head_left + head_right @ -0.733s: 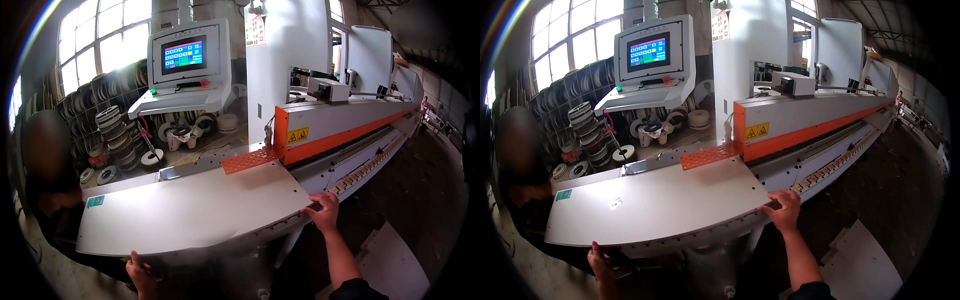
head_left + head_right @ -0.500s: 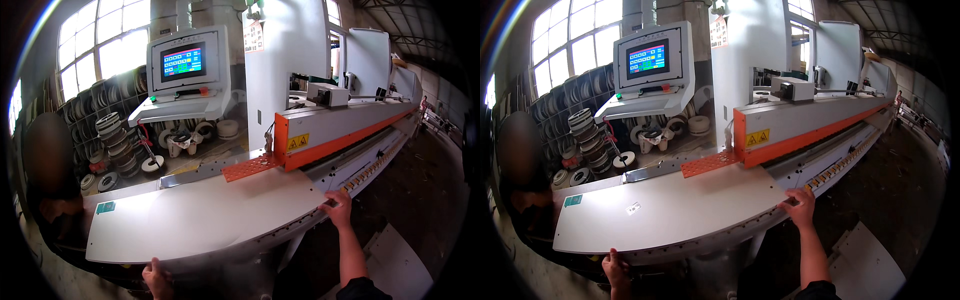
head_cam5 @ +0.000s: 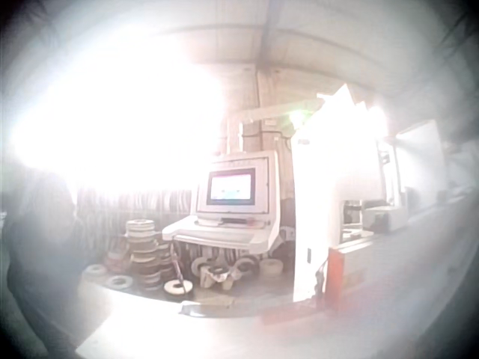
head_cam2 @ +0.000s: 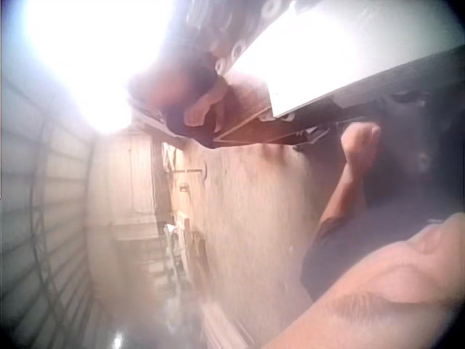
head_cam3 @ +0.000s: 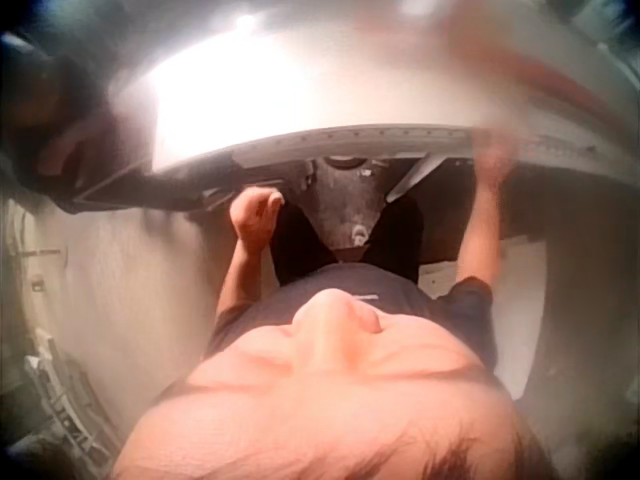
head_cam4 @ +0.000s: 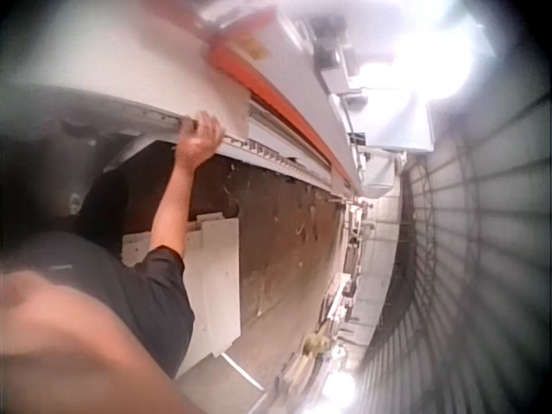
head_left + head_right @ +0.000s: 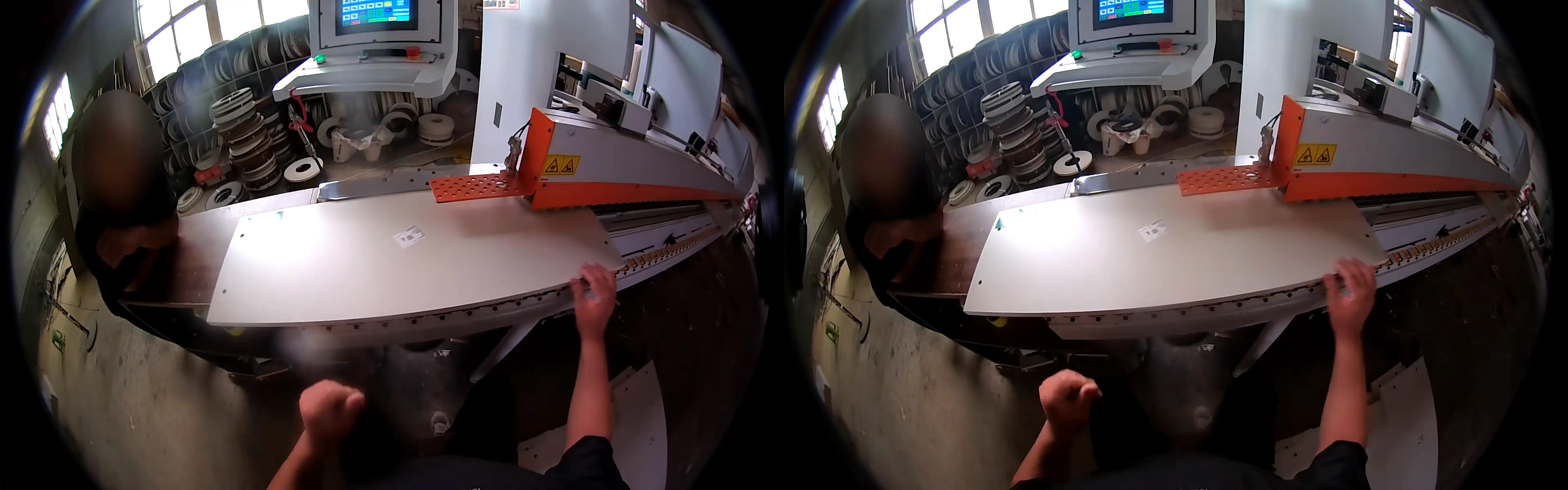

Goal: The person repeatedly picks up white rectangular panels from a conveyor belt and stacks them on the floor. The person handles the panels one at a time, placing them into a growing pile.

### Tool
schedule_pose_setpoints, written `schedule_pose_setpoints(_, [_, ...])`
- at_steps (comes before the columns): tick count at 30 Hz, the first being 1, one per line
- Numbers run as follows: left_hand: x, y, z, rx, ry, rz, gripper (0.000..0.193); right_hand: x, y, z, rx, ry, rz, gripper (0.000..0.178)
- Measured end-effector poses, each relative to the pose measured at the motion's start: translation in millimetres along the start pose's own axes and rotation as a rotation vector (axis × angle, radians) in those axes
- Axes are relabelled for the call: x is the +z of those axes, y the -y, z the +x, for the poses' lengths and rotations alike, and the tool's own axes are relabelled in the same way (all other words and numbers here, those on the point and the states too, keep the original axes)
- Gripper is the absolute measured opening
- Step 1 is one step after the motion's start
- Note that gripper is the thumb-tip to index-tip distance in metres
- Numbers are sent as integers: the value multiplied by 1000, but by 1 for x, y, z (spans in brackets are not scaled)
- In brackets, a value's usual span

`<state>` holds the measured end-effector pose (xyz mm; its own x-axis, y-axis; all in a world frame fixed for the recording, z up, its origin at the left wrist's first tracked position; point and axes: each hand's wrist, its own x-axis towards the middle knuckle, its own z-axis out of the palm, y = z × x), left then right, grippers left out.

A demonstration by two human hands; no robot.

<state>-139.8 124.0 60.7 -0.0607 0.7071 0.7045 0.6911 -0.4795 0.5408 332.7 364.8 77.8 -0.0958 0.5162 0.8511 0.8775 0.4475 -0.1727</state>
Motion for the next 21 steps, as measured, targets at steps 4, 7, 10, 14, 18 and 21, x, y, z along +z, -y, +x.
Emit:
schedule_pose_setpoints(4, [-3, 23, 66, 304, -205, 280, 10, 18, 67, 5, -138, 94, 102, 42])
schedule_pose_setpoints(7, [-18, 53, 91, 315, -167, 506, 17, 30, 79, 8, -142, 94, 133, 47])
schedule_pose_setpoints(10, [-20, 77, 112, 245, -98, 633, 33, 31, 66, 12, -114, 105, 107, 51])
schedule_pose_setpoints(14, [7, 97, 115, 281, -13, 650, 31, 26, 37, 12, -74, 78, 68, 52])
schedule_pose_setpoints(18, [22, 46, 141, 186, 119, 519, 16, 18, 10, 18, 4, 99, 53, 54])
schedule_pose_setpoints(21, [37, 29, 157, 207, 164, 438, 12, 7, -10, 20, 80, 125, 48, 54])
